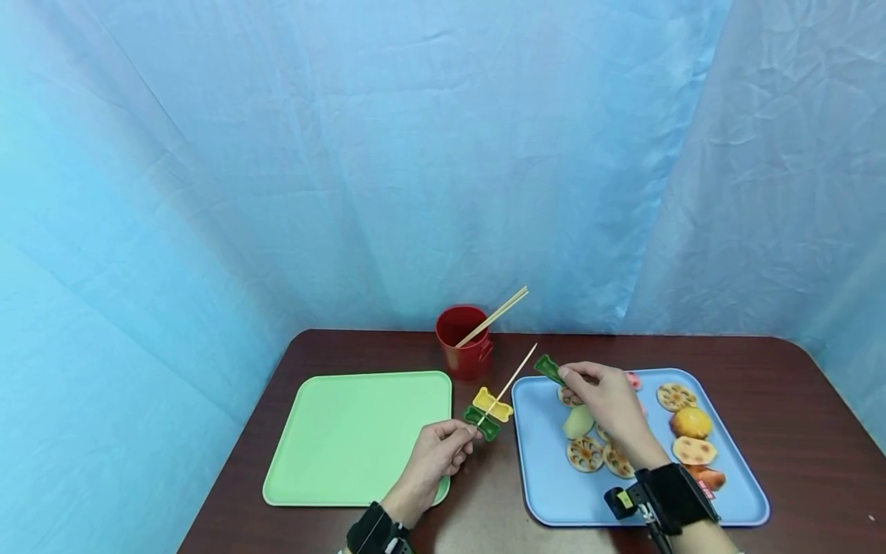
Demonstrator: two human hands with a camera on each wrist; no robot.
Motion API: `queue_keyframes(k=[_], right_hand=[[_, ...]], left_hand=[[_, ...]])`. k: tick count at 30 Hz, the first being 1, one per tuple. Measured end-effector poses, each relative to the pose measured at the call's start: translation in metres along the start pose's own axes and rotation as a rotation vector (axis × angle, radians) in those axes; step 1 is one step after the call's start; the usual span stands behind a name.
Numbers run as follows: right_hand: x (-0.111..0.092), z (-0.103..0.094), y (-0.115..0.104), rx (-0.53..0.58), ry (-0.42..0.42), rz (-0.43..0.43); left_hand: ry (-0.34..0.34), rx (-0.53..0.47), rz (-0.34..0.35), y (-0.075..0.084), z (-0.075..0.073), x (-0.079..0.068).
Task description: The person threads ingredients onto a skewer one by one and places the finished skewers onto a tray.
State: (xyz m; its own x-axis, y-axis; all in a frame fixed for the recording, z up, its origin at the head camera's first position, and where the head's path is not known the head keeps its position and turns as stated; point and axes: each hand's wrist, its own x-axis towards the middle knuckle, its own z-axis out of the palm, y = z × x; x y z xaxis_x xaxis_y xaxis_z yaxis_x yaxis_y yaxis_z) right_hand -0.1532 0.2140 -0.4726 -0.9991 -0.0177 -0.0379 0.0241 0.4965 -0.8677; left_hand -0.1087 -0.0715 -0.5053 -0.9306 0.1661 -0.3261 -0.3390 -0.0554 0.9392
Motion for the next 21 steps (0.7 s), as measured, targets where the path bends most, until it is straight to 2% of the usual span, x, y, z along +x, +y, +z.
queue_keyframes(k=[7,14,21], right_hand=[[0.004,-0.008,-0.009,0.072,0.027,0.042],[0.006,-0.011,-0.018,0.077,0.058,0.094],[0.005,-0.013,-0.025,0.102,0.056,0.100]], left_hand=[[-0.020,0.044,-0.007,-0.001,0.000,-0.001],[-0.029,0.058,0.001,-0.003,0.000,-0.002],[-0.044,0.053,0.011,-0.003,0.000,-0.003]])
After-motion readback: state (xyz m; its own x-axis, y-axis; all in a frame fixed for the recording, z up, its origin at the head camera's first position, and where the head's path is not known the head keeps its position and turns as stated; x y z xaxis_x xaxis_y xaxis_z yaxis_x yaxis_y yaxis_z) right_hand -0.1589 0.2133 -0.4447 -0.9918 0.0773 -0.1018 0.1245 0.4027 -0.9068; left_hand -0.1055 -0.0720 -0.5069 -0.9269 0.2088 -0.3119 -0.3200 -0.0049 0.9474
